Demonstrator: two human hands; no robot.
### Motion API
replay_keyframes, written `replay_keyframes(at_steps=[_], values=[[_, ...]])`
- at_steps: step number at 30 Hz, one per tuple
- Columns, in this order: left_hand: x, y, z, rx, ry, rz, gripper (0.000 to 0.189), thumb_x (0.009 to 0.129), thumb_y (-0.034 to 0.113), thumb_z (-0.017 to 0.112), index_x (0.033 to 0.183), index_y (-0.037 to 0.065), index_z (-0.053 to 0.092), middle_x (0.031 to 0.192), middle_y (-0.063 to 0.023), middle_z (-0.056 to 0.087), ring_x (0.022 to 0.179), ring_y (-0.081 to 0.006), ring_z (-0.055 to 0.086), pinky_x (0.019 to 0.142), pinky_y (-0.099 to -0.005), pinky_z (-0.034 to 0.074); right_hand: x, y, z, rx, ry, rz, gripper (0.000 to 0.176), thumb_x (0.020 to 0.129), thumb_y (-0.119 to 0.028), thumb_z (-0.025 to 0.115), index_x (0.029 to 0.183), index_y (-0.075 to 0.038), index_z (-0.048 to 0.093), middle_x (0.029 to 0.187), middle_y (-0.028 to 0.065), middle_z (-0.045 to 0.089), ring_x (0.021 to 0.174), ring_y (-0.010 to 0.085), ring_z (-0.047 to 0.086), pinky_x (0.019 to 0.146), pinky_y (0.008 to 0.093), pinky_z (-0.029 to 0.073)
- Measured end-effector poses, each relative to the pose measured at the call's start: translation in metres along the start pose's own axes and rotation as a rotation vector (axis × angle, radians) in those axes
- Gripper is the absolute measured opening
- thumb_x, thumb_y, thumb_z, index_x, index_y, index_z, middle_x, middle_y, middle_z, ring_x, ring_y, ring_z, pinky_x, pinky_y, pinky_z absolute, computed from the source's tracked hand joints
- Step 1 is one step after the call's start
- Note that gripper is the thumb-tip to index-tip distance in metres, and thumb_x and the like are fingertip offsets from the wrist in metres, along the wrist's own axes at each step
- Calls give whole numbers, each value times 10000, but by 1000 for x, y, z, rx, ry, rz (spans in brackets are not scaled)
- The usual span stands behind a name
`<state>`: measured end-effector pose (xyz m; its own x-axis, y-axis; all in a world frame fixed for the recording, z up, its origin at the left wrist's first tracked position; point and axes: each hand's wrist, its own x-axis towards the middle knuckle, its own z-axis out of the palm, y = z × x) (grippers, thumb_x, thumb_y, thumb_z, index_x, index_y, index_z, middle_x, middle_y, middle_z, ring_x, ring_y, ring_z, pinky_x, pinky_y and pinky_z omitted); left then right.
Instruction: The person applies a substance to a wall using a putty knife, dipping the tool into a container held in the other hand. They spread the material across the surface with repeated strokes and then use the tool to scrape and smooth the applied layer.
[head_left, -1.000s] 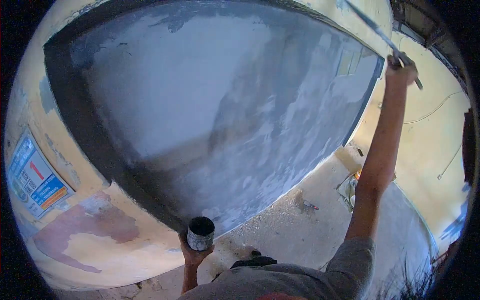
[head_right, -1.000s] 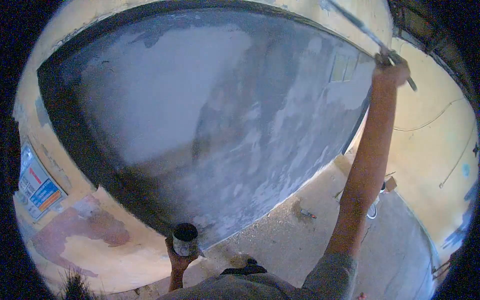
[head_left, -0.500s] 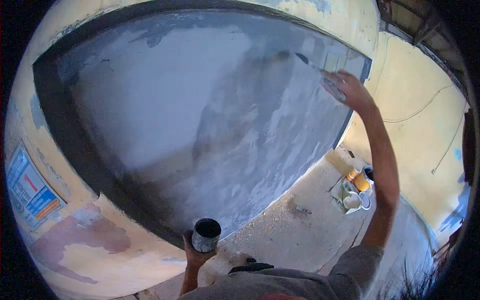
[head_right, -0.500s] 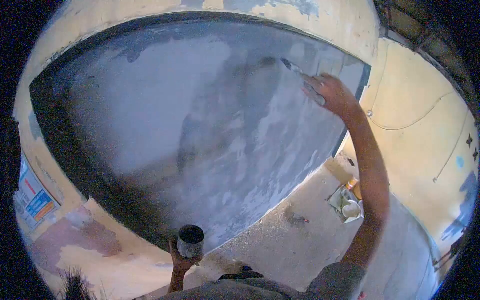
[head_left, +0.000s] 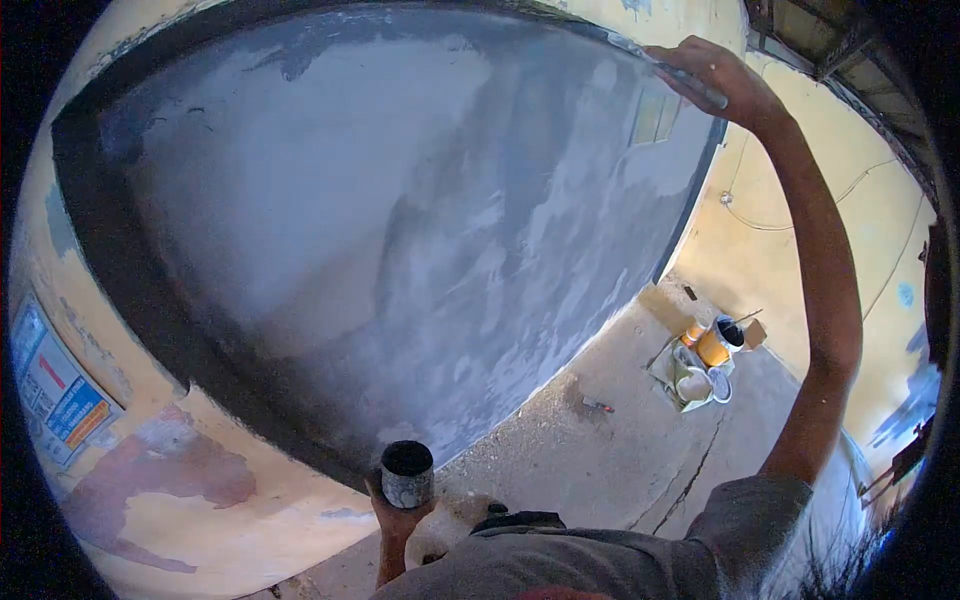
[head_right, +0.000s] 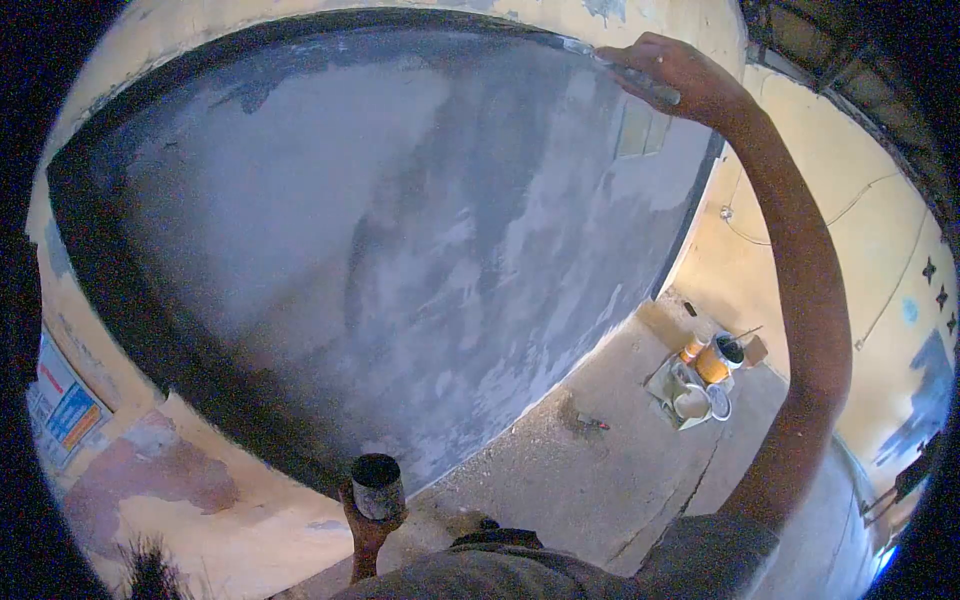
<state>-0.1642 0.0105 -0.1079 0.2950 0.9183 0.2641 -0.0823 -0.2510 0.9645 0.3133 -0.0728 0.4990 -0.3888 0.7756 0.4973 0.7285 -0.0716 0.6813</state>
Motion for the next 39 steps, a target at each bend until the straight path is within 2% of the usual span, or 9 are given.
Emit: replay_keyframes(at_steps=[8, 18, 24, 28, 30, 32, 34, 37, 39], values=[[12, -41, -6, -100, 63, -102, 1118, 466, 299, 931, 1332, 26, 278, 1246, -137, 478, 1124, -267, 500, 961, -408, 416, 15, 8, -30, 64, 75, -167, 275, 900, -152, 609, 1158, -58, 631, 1080, 128, 667, 930, 279, 641, 809, 351, 503], [31, 3, -11, 209, 133, -20, 1117, 487, 273, 914, 1360, -6, 275, 1263, -158, 494, 1157, -286, 497, 1039, -432, 360, 3, 2, -48, 226, 127, 27, 233, 898, -152, 624, 1071, 1, 657, 1004, 101, 699, 942, 208, 670, 838, 334, 525], [31, -28, -10, 74, 165, -5, 1148, 495, 297, 914, 1361, -27, 235, 1266, -163, 488, 1165, -281, 489, 1048, -428, 347, -32, 33, -57, 177, 187, 373, 261, 961, -150, 521, 1145, -9, 640, 1137, 117, 653, 1051, 194, 628, 924, 293, 481], [50, 26, 16, 195, 126, -15, 1189, 498, 303, 915, 1383, -9, 186, 1294, -167, 464, 1181, -279, 478, 1062, -427, 332, -81, 77, -40, -134, 454, 693, 314, 964, -186, 529, 1217, -13, 594, 1131, 126, 648, 1102, 207, 605, 863, 306, 517], [56, 29, 27, 144, 95, 47, 1124, 514, 298, 909, 1355, 17, 217, 1273, -150, 460, 1153, -270, 483, 1042, -422, 345, -107, 90, -8, 560, 832, 807, 314, 962, -184, 523, 1201, 6, 596, 1076, 140, 659, 1027, 225, 644, 742, 318, 554], [56, 8, 33, 119, 106, 53, 1080, 509, 292, 911, 1323, 29, 252, 1250, -138, 463, 1132, -264, 485, 1018, -419, 359, -142, 85, 42, 690, 911, 763, 295, 951, -178, 522, 1114, 52, 608, 1012, 155, 669, 895, 240, 684, 651, 322, 564], [57, -3, 37, 97, 118, 53, 1036, 505, 287, 914, 1291, 41, 286, 1227, -126, 466, 1111, -257, 487, 994, -417, 374, -142, 62, 71, 981, 982, 1126, 313, 937, -180, 519, 1086, 91, 562, 978, 174, 660, 792, 261, 696, 646, 321, 570], [60, 6, 48, -127, 1, 30, 993, 491, 279, 921, 1247, 48, 321, 1177, -110, 474, 1077, -251, 489, 955, -420, 389, -150, 55, 122, 1305, 1112, 1292, 355, 916, -166, 518, 1143, 104, 478, 961, 199, 645, 796, 300, 694, 620, 319, 559], [56, 27, 54, 121, 44, 141, 989, 491, 272, 923, 1247, 47, 327, 1182, -118, 473, 1081, -256, 489, 947, -422, 391, -139, 54, 138, 1446, 1091, 1286, 359, 912, -180, 522, 1155, 78, 470, 968, 192, 633, 796, 310, 688, 603, 327, 543]])
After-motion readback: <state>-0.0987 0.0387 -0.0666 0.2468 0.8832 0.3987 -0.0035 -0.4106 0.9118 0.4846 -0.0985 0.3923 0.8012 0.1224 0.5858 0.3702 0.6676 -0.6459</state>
